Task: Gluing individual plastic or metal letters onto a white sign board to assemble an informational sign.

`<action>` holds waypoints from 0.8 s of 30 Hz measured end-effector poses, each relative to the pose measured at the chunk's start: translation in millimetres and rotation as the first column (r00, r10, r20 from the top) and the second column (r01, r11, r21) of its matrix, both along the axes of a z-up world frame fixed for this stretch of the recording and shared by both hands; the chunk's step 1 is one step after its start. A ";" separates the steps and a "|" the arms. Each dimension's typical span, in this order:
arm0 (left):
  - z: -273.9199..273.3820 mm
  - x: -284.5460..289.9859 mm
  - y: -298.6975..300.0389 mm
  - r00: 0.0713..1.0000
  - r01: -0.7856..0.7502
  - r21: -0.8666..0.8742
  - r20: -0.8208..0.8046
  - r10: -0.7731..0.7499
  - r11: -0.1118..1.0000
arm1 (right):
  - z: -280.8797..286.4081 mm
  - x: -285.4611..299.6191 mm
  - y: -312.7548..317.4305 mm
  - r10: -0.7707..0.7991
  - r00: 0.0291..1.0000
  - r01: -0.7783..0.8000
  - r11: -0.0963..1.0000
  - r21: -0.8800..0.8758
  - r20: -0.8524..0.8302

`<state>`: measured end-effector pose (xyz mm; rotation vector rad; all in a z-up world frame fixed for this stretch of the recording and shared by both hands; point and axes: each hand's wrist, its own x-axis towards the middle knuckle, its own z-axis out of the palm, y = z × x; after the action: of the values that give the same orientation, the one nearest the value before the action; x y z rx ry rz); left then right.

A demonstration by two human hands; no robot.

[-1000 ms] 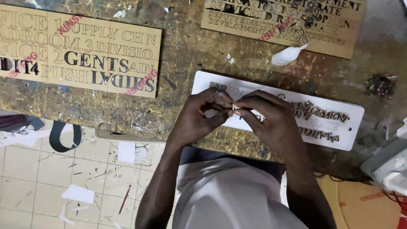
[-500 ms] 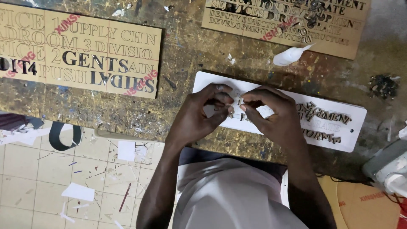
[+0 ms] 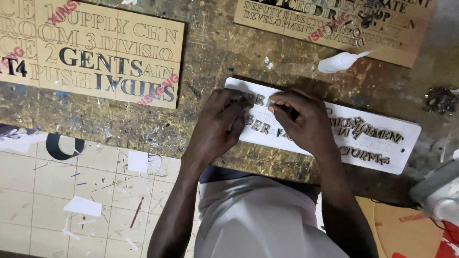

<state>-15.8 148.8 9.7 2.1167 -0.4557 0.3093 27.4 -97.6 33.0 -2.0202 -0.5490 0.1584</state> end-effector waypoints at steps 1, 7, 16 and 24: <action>-2.3 0.6 -0.4 1.000 -0.002 -0.003 -0.003 0.002 1.000 | 0.3 -0.2 -0.5 0.002 1.000 -0.002 1.000 -0.003 -0.003; -17.2 -0.3 -1.8 1.000 -0.019 -0.064 -0.019 0.018 0.998 | -12.0 -5.5 -4.0 -0.045 0.998 0.047 0.996 -0.074 0.038; -32.0 -5.6 -6.4 0.998 -0.056 -0.123 -0.014 0.055 0.991 | -15.4 -4.4 -2.2 -0.005 0.991 0.016 0.997 -0.079 0.136; -29.5 -4.6 -6.3 0.998 -0.067 -0.159 0.007 0.069 0.985 | -18.1 -4.5 -3.3 0.014 0.985 0.017 0.984 -0.175 0.171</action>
<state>-20.4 142.5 -19.9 1.9784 -0.3545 0.3857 22.9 -100.9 14.9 -2.2202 -0.6609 0.0325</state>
